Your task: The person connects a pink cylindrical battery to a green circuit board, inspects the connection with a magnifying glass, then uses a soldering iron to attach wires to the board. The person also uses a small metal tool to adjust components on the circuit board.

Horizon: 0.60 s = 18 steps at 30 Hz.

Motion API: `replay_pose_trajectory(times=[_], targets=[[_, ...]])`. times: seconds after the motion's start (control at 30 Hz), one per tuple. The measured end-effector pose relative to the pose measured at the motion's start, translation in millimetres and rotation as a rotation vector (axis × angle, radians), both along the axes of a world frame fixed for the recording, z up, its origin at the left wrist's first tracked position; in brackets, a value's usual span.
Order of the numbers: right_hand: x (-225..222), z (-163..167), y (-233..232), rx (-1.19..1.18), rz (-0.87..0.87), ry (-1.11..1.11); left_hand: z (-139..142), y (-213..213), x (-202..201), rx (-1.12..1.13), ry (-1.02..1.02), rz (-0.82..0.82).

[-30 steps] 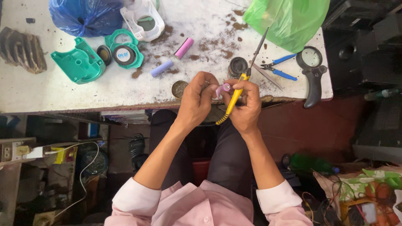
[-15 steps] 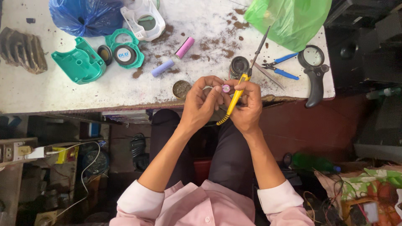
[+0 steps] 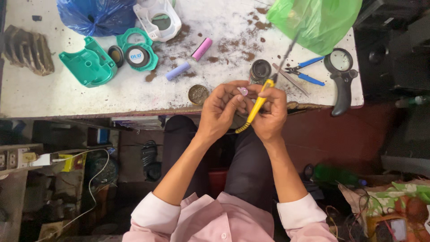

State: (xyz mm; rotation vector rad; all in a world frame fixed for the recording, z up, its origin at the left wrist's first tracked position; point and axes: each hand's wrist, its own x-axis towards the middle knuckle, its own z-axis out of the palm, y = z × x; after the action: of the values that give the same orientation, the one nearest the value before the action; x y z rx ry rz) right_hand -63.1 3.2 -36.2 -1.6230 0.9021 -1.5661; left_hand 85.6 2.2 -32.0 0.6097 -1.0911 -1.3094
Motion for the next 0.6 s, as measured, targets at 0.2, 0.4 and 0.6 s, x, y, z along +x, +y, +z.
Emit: replay_pose_trajectory(times=[0.2,0.4,0.6], targets=[[-1.0,-6.3,0.6,0.017,-0.053,-0.035,-15.0,2.8,-10.7,0.06,0.142,0.001],[-3.8,8.0,9.9,-0.165,-0.208,0.072,-19.2,-0.2,-20.1,0.071,0.256,0.023],[16.5,71.7,26.3,-0.17,-0.127,0.037,-15.5,2.5,-26.7,0.057,0.237,0.039]])
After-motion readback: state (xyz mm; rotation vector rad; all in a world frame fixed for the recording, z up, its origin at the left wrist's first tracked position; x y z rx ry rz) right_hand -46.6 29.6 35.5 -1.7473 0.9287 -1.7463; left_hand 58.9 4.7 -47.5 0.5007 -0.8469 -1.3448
